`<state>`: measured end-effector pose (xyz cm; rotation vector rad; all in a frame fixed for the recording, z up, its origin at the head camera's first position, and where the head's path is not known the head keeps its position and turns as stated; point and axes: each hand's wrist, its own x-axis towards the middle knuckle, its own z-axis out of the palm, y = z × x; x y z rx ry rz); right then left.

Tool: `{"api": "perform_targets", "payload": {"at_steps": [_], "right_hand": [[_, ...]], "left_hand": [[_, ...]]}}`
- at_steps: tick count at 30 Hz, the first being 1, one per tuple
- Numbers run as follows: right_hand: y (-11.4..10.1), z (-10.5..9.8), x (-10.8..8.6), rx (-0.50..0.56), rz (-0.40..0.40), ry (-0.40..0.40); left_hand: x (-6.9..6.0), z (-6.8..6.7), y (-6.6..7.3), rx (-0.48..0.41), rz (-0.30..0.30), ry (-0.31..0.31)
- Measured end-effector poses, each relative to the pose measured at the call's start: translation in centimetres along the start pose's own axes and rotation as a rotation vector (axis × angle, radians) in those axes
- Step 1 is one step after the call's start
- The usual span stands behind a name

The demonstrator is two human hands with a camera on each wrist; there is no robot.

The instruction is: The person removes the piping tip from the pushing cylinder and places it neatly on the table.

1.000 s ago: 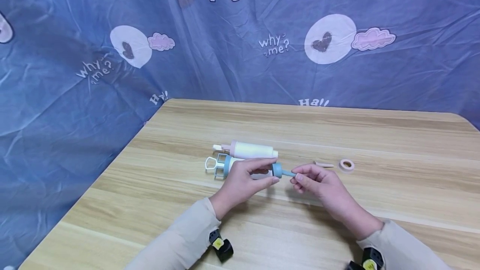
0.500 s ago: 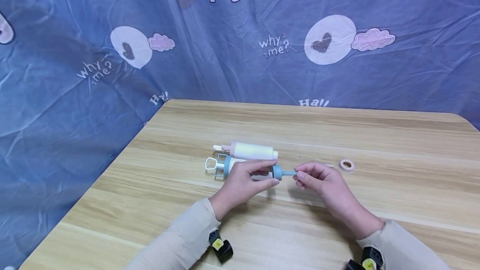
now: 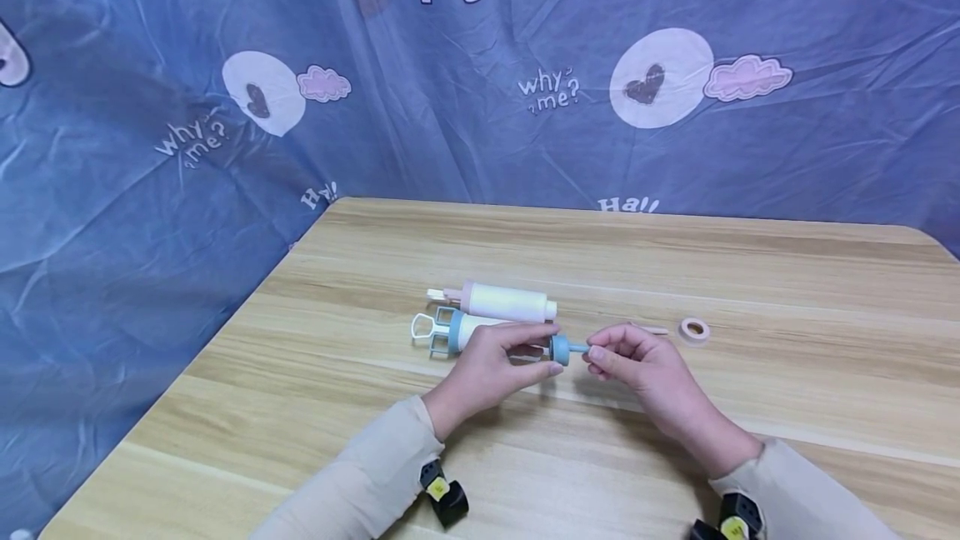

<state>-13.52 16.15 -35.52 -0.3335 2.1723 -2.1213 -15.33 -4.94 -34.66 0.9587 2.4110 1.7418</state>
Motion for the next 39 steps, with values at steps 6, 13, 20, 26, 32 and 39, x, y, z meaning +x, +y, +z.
{"api": "perform_targets", "payload": {"at_steps": [6, 13, 20, 26, 32, 39], "right_hand": [[0.12, 0.21, -0.07, 0.018, -0.015, -0.034], [0.24, 0.54, -0.09, 0.009, -0.017, -0.044], [0.44, 0.54, -0.13, 0.025, -0.009, -0.053], [0.45, 0.49, -0.14, 0.019, 0.002, -0.052], [0.49, 0.56, -0.16, 0.014, 0.016, -0.045], [0.76, 0.59, -0.19, 0.034, 0.009, -0.044]], "left_hand": [[-0.02, 0.19, 0.1, 0.01, 0.0, -0.009], [-0.1, 0.25, 0.13, 0.059, -0.009, -0.014], [-0.18, 0.34, 0.09, 0.04, -0.04, -0.018], [-0.25, 0.34, 0.07, 0.052, -0.034, -0.022], [-0.28, 0.26, 0.13, 0.083, -0.012, -0.032], [-0.3, 0.22, 0.03, 0.1, -0.001, -0.027]]}}
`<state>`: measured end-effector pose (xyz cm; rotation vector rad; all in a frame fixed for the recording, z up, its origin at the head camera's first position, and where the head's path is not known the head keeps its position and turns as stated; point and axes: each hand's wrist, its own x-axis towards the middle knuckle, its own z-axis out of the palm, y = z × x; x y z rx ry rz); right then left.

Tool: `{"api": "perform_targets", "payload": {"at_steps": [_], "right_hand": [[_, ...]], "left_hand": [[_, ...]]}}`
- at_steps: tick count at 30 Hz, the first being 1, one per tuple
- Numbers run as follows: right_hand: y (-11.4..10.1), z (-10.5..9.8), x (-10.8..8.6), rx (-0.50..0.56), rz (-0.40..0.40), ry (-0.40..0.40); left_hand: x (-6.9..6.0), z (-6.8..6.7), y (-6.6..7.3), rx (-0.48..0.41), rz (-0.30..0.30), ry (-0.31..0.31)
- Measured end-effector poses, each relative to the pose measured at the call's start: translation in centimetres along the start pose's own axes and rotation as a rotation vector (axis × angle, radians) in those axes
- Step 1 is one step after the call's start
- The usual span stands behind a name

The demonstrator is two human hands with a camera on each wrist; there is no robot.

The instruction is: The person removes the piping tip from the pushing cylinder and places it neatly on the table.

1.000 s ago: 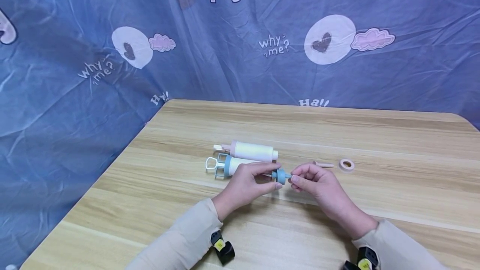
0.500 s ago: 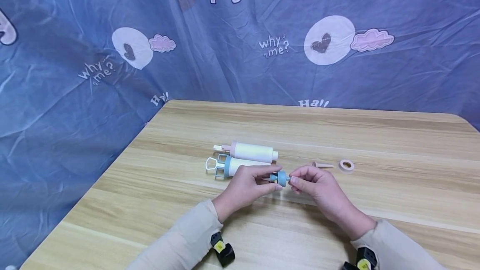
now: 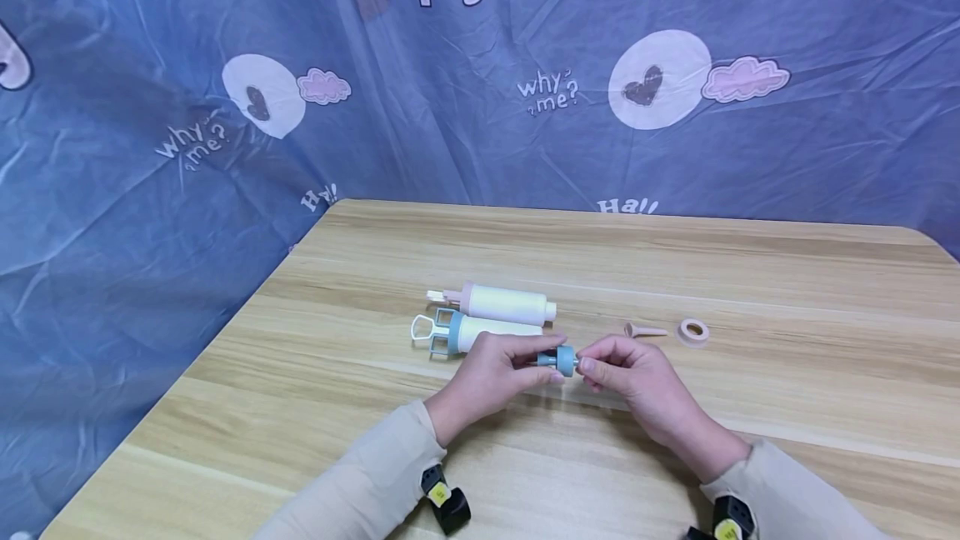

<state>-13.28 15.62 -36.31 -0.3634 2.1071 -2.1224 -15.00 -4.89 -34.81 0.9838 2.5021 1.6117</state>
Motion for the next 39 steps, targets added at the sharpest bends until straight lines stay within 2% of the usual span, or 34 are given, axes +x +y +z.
{"api": "perform_targets", "payload": {"at_steps": [8, 13, 17, 26, 34, 39], "right_hand": [[-0.09, 0.15, -0.24, 0.091, -0.05, 0.043], [-0.17, 0.23, -0.13, 0.021, -0.07, 0.062], [-0.23, 0.42, -0.11, -0.038, -0.089, 0.048], [-0.15, 0.59, -0.25, -0.043, -0.137, -0.014], [-0.01, 0.67, -0.37, -0.084, -0.161, 0.001], [-0.16, 0.74, -0.45, -0.092, -0.14, 0.002]], "left_hand": [[0.03, 0.01, -0.19, -0.025, 0.018, 0.031], [0.03, 0.03, -0.14, -0.037, 0.02, 0.046], [0.02, 0.04, -0.05, -0.045, 0.015, 0.041], [-0.05, 0.14, 0.09, -0.013, 0.019, 0.038], [-0.14, 0.28, 0.19, 0.006, 0.03, 0.023], [-0.18, 0.31, 0.21, -0.007, 0.043, 0.021]]}}
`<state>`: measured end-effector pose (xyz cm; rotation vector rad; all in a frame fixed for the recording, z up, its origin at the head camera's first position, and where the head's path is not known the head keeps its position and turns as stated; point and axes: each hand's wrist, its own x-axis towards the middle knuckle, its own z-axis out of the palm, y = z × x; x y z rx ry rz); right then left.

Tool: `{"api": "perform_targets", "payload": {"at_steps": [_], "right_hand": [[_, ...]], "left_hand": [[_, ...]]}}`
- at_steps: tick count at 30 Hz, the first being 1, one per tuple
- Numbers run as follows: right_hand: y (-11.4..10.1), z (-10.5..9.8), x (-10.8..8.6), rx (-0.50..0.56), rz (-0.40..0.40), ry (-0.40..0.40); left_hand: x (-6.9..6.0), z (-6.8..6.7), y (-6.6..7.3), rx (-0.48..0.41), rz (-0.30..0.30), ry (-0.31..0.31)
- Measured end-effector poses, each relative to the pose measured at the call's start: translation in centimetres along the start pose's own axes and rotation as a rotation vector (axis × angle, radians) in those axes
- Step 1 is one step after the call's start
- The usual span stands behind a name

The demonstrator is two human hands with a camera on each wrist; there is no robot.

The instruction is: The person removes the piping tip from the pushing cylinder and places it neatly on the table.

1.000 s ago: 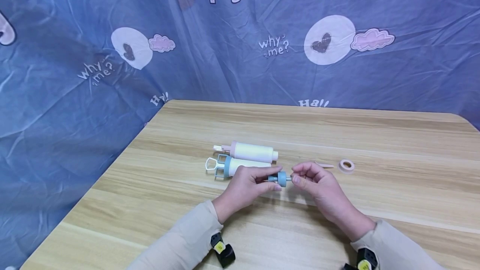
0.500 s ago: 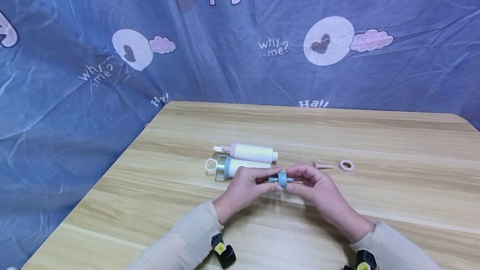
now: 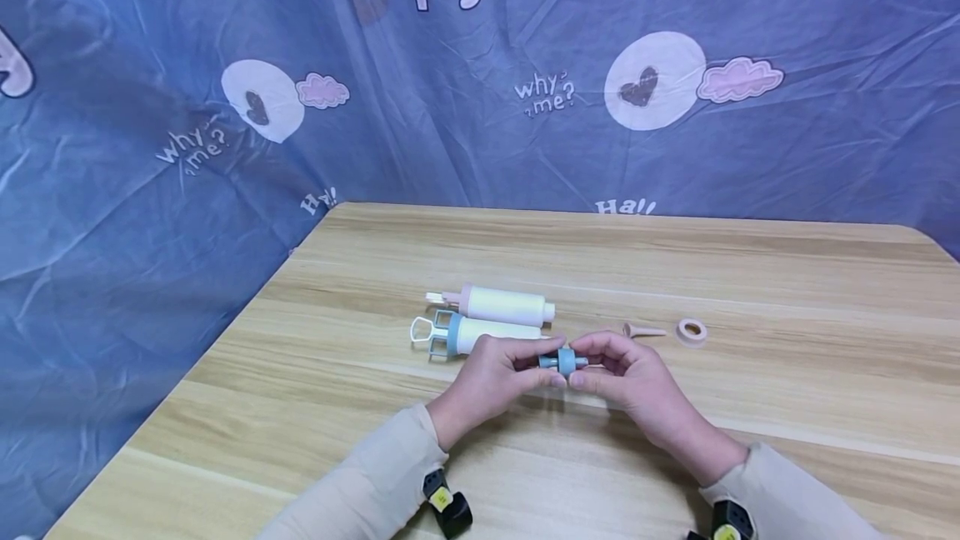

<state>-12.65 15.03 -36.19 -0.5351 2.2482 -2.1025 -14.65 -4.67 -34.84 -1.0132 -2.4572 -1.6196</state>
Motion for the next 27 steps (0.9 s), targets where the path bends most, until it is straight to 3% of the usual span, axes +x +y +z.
{"api": "perform_targets", "payload": {"at_steps": [6, 12, 17, 22, 27], "right_hand": [[-0.1, -0.1, 0.0, 0.006, 0.007, -0.012], [-0.1, -0.1, -0.1, 0.031, 0.017, -0.016], [-0.4, -0.3, -0.3, -0.015, 0.044, 0.022], [-0.5, -0.7, -0.6, -0.053, 0.047, 0.09], [-0.8, -1.5, -0.8, -0.048, 0.053, 0.15]], "left_hand": [[0.1, 0.0, 0.1, 0.007, -0.009, -0.012], [0.2, 0.0, 0.2, -0.019, -0.069, -0.037], [0.4, 0.2, 0.1, -0.052, -0.103, -0.044], [0.6, 0.5, 0.1, -0.016, -0.104, -0.006], [1.0, 1.1, 0.3, 0.001, -0.065, 0.043]]}}
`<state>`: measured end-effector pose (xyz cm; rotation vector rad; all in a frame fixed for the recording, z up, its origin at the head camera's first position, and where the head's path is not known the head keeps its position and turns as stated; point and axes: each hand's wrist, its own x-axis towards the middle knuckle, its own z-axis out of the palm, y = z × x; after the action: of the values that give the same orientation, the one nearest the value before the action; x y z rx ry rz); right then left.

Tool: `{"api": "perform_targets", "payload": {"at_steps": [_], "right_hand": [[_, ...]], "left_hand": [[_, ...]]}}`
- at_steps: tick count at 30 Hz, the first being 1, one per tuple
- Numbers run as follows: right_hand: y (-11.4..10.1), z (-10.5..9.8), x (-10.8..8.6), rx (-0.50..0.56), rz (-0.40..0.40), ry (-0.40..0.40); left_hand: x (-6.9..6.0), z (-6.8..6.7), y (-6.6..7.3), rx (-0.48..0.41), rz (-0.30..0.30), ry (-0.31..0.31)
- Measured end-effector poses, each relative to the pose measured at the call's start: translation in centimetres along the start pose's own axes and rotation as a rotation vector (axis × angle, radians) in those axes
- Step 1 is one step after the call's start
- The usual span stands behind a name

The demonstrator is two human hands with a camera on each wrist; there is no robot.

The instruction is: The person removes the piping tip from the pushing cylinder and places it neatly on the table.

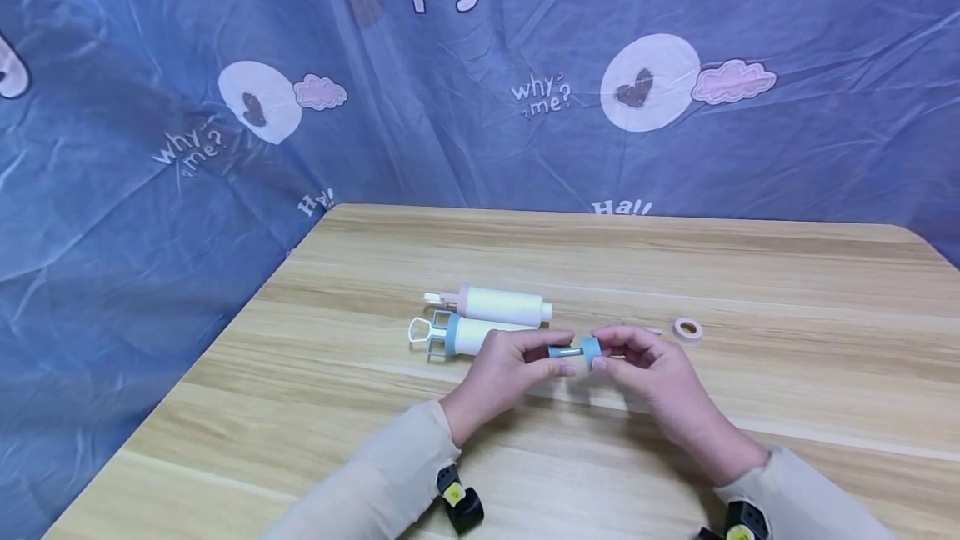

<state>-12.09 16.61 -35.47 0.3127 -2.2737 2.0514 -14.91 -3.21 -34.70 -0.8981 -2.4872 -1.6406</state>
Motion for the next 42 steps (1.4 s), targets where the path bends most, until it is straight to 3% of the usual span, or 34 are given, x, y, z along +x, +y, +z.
{"api": "perform_targets", "payload": {"at_steps": [12, 19, 27, 35, 42], "right_hand": [[0.0, -2.5, -0.1, 0.067, -0.044, 0.114], [0.3, -4.1, -0.4, -0.08, 0.011, 0.173], [0.5, -5.7, -0.5, -0.257, 0.055, 0.178], [0.8, -7.3, -0.6, -0.365, 0.075, 0.182], [1.2, -8.1, -0.5, -0.361, 0.086, 0.157]], "left_hand": [[1.1, 1.2, 0.5, 0.092, 0.057, 0.015], [1.8, 2.2, 0.5, 0.078, 0.038, -0.015], [2.8, 3.5, 0.5, 0.146, 0.07, -0.042], [3.6, 4.8, 0.7, 0.183, 0.032, -0.054], [4.3, 5.8, 0.4, 0.223, -0.019, -0.048]]}}
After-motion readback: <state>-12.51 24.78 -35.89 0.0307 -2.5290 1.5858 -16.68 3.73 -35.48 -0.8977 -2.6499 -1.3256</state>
